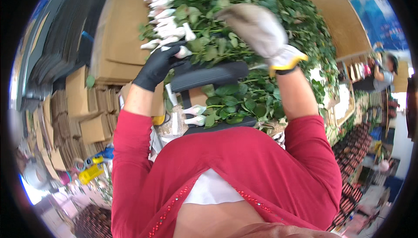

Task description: The person arranges white flowers with green leaves into black rectangular boxes. They place the flowers into the boxes, adjust their positions, and occasionally add leaves. The person also handles clear plastic covers and stacks the boxes.

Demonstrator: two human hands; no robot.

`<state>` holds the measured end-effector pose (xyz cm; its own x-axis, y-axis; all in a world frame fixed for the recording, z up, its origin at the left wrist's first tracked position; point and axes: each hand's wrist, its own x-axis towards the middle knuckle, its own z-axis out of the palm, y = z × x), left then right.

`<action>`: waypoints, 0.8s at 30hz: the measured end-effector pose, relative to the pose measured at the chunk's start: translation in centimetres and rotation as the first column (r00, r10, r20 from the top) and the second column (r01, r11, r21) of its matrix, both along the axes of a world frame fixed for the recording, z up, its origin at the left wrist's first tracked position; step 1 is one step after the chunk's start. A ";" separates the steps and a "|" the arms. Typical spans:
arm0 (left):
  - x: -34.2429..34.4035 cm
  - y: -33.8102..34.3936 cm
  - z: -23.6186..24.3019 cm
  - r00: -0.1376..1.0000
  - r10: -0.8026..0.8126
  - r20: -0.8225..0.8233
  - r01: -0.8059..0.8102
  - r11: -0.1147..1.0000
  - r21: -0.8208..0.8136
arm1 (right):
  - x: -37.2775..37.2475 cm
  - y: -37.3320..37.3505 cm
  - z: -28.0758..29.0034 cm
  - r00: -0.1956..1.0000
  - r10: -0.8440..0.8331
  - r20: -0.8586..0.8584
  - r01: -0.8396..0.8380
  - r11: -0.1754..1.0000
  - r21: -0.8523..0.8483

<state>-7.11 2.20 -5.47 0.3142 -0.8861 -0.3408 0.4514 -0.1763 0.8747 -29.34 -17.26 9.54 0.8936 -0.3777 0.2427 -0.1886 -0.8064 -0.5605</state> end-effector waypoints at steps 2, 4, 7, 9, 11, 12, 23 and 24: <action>0.1 -0.4 -0.8 0.998 -0.065 0.023 0.067 0.996 -0.057 | 2.8 0.6 -3.3 0.991 0.074 -0.108 -0.081 0.994 -0.067; 1.0 0.1 -2.6 0.993 -0.100 0.066 0.106 0.991 -0.087 | 6.3 0.3 -6.0 0.873 -0.011 -0.488 -0.101 0.974 -0.203; 1.3 0.9 -4.9 0.975 -0.219 0.017 0.218 0.973 0.080 | 10.0 -1.1 -13.8 0.581 0.058 -0.812 -0.209 0.975 -0.080; 1.9 2.1 -7.0 0.983 -0.180 0.037 0.167 0.961 0.219 | 10.7 -0.2 -18.7 0.664 0.035 -0.747 -0.333 0.908 -0.253; -0.5 1.0 -4.4 0.978 -0.179 0.108 0.149 0.958 0.244 | 8.9 -0.8 -19.2 0.674 0.053 -0.737 -0.414 0.853 -0.317; -0.2 1.2 -4.7 0.984 -0.160 0.081 0.133 0.956 0.263 | 8.2 -0.9 -18.1 0.652 0.128 -0.747 -0.489 0.824 -0.285; 3.1 2.3 -6.2 0.988 -0.141 0.067 0.128 0.976 0.174 | -5.5 -4.6 7.7 0.906 -0.417 -0.071 0.416 0.909 -0.033; 2.9 2.0 -4.9 0.986 -0.141 0.089 0.128 0.983 0.134 | -7.3 -6.0 9.4 0.863 -0.501 0.066 0.505 0.861 -0.066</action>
<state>-4.25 4.22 -10.40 0.2322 -0.8738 -0.4272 0.3297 -0.3425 0.8798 -36.60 -23.31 18.94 0.5745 -0.7509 0.3256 -0.5563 -0.6500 -0.5177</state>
